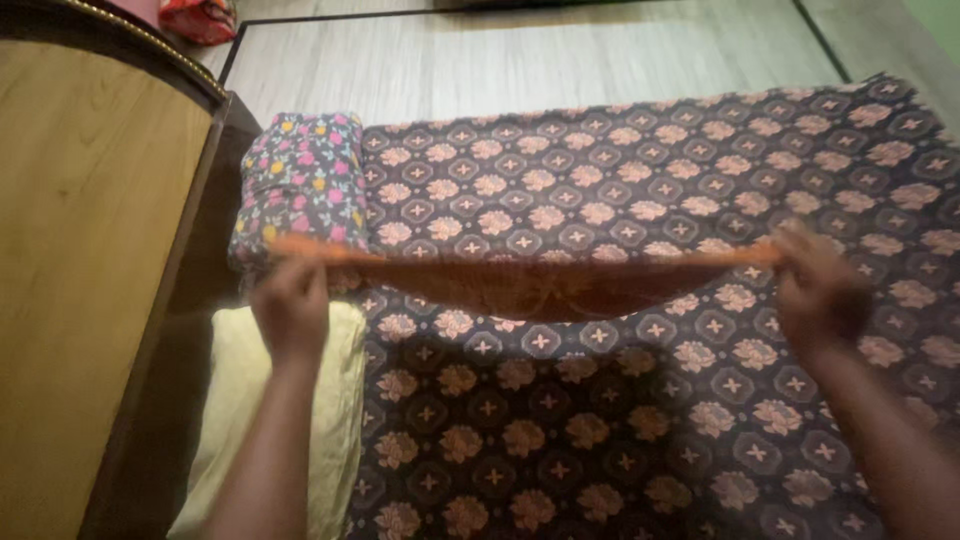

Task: The person folds a yellow pillowcase and a brown patterned cloth by hand on a bed. The person then carries the folded cloth and places it on a wooden cabinet.

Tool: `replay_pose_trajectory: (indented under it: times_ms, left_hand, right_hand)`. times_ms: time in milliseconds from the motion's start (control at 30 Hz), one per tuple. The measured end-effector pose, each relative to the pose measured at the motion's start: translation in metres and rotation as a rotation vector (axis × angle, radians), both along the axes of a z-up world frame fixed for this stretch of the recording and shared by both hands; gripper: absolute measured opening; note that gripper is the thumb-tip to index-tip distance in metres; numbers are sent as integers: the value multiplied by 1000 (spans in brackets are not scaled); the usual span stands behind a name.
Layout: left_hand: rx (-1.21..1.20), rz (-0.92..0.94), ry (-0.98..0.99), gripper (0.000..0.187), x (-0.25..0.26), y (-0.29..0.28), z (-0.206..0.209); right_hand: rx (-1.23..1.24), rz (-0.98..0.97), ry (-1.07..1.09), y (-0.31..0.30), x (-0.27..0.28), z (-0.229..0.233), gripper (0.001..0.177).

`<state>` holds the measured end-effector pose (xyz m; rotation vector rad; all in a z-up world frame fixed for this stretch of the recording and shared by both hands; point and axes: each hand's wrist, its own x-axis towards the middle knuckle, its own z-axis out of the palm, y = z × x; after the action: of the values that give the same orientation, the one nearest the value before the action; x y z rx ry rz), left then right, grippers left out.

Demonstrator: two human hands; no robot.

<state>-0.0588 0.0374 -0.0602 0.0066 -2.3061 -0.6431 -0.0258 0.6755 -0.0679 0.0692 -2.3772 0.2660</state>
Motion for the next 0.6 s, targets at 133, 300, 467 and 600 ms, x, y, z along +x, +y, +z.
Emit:
replay_pose_trajectory:
  times_ms: [133, 300, 467, 600]
  left_hand:
    - [-7, 128, -373, 24, 91, 0, -62]
    - [-81, 96, -750, 25, 177, -9, -157]
    - [-35, 65, -965, 22, 227, -15, -217]
    - [-110, -36, -1003, 19, 250, -21, -247]
  right_hand:
    - [40, -12, -244, 2, 70, -60, 28]
    - [47, 105, -582, 13, 144, -149, 41]
    - [250, 289, -684, 16, 195, -231, 66]
    - [255, 92, -1233, 8, 217, -249, 43]
